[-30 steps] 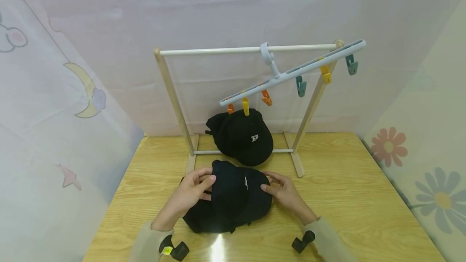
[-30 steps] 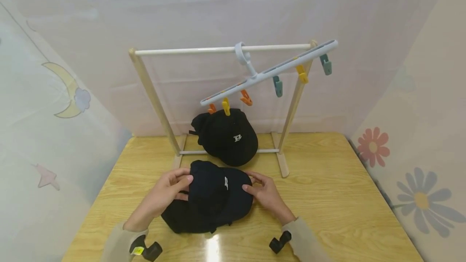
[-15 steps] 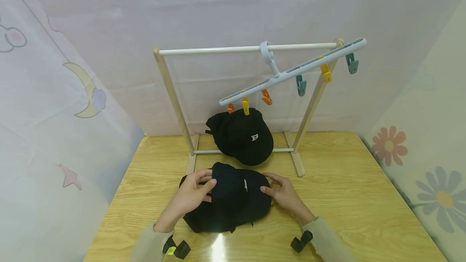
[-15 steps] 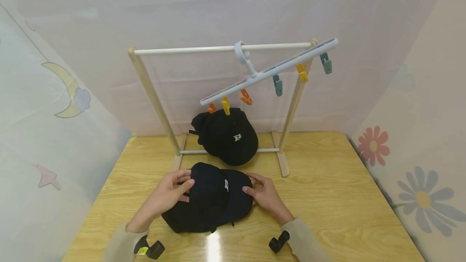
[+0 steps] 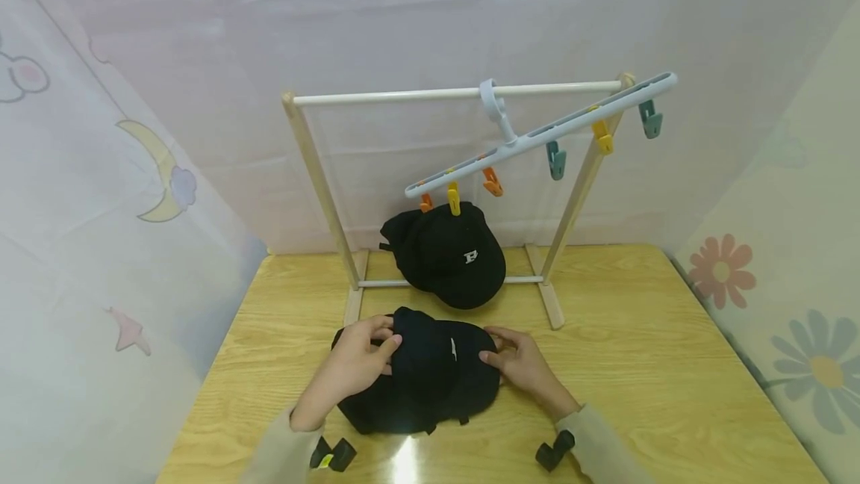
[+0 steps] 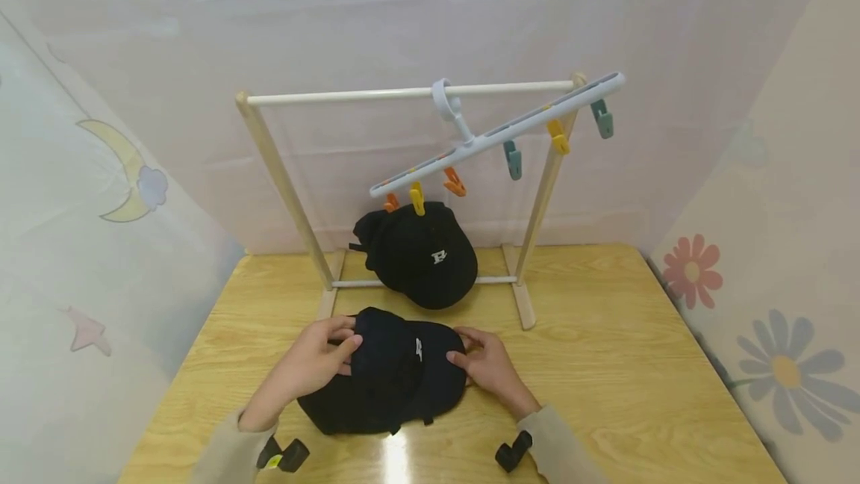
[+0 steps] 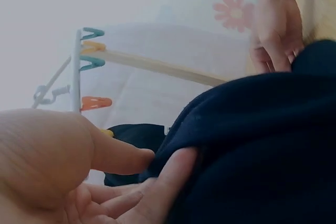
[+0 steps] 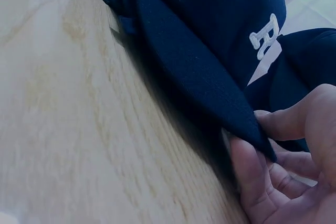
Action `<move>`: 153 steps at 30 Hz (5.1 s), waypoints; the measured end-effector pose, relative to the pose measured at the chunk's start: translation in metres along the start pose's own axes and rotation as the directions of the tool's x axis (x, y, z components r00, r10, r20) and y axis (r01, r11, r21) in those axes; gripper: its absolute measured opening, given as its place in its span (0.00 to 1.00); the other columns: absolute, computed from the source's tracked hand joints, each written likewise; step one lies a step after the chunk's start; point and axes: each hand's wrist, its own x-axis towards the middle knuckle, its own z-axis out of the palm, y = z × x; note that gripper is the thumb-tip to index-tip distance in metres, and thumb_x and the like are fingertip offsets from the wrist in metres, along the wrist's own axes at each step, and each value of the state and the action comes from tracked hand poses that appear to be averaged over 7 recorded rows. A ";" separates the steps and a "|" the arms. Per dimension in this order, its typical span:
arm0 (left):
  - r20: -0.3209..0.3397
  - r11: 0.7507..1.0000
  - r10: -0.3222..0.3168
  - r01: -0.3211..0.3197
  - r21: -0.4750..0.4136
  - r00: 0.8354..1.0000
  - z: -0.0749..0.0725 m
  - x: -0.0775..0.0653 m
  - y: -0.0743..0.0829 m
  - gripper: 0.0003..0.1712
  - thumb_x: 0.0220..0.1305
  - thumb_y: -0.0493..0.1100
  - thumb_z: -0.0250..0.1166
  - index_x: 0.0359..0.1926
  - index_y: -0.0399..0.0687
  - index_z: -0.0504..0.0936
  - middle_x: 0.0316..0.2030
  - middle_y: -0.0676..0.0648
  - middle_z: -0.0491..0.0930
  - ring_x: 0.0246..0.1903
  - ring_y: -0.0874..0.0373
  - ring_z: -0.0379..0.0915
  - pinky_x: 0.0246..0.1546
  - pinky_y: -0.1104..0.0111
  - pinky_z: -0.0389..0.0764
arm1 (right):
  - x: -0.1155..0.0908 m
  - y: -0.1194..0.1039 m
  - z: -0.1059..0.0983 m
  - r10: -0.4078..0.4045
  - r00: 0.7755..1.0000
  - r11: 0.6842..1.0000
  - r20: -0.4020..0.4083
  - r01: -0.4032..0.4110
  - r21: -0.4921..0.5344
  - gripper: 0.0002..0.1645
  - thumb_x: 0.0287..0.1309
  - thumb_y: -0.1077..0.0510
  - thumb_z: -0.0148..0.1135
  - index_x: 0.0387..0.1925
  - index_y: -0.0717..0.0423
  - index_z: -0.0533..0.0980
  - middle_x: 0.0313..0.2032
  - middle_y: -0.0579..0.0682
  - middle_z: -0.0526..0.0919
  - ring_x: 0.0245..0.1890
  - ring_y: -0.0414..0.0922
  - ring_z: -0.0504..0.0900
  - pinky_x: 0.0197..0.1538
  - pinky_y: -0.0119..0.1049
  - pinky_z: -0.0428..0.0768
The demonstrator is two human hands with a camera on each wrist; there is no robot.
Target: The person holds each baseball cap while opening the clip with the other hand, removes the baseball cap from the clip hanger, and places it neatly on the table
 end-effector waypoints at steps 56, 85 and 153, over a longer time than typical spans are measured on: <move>-0.208 0.966 0.137 -0.084 0.244 0.968 -0.009 0.005 0.006 0.20 0.75 0.38 0.68 0.63 0.36 0.80 0.45 0.45 0.88 0.28 0.64 0.82 0.31 0.69 0.84 | 0.001 -0.051 -0.010 -0.405 0.907 0.871 -0.120 0.341 -0.354 0.17 0.66 0.63 0.74 0.55 0.62 0.83 0.39 0.52 0.85 0.37 0.46 0.88 0.39 0.33 0.88; -0.275 0.937 0.277 -0.195 0.291 0.921 -0.015 0.036 0.011 0.23 0.74 0.41 0.69 0.65 0.40 0.78 0.60 0.40 0.83 0.55 0.39 0.83 0.56 0.46 0.83 | 0.019 -0.119 -0.013 -0.573 0.811 0.789 -0.120 0.506 -0.348 0.19 0.68 0.63 0.72 0.57 0.67 0.82 0.45 0.58 0.89 0.44 0.51 0.87 0.46 0.34 0.87; -0.301 0.952 0.282 -0.225 0.208 0.911 -0.026 0.082 0.028 0.24 0.77 0.46 0.66 0.66 0.38 0.77 0.63 0.40 0.80 0.59 0.41 0.80 0.62 0.48 0.81 | 0.053 -0.186 -0.016 -0.671 0.729 0.716 -0.139 0.587 -0.379 0.23 0.70 0.62 0.70 0.62 0.66 0.79 0.56 0.61 0.86 0.54 0.57 0.85 0.57 0.61 0.83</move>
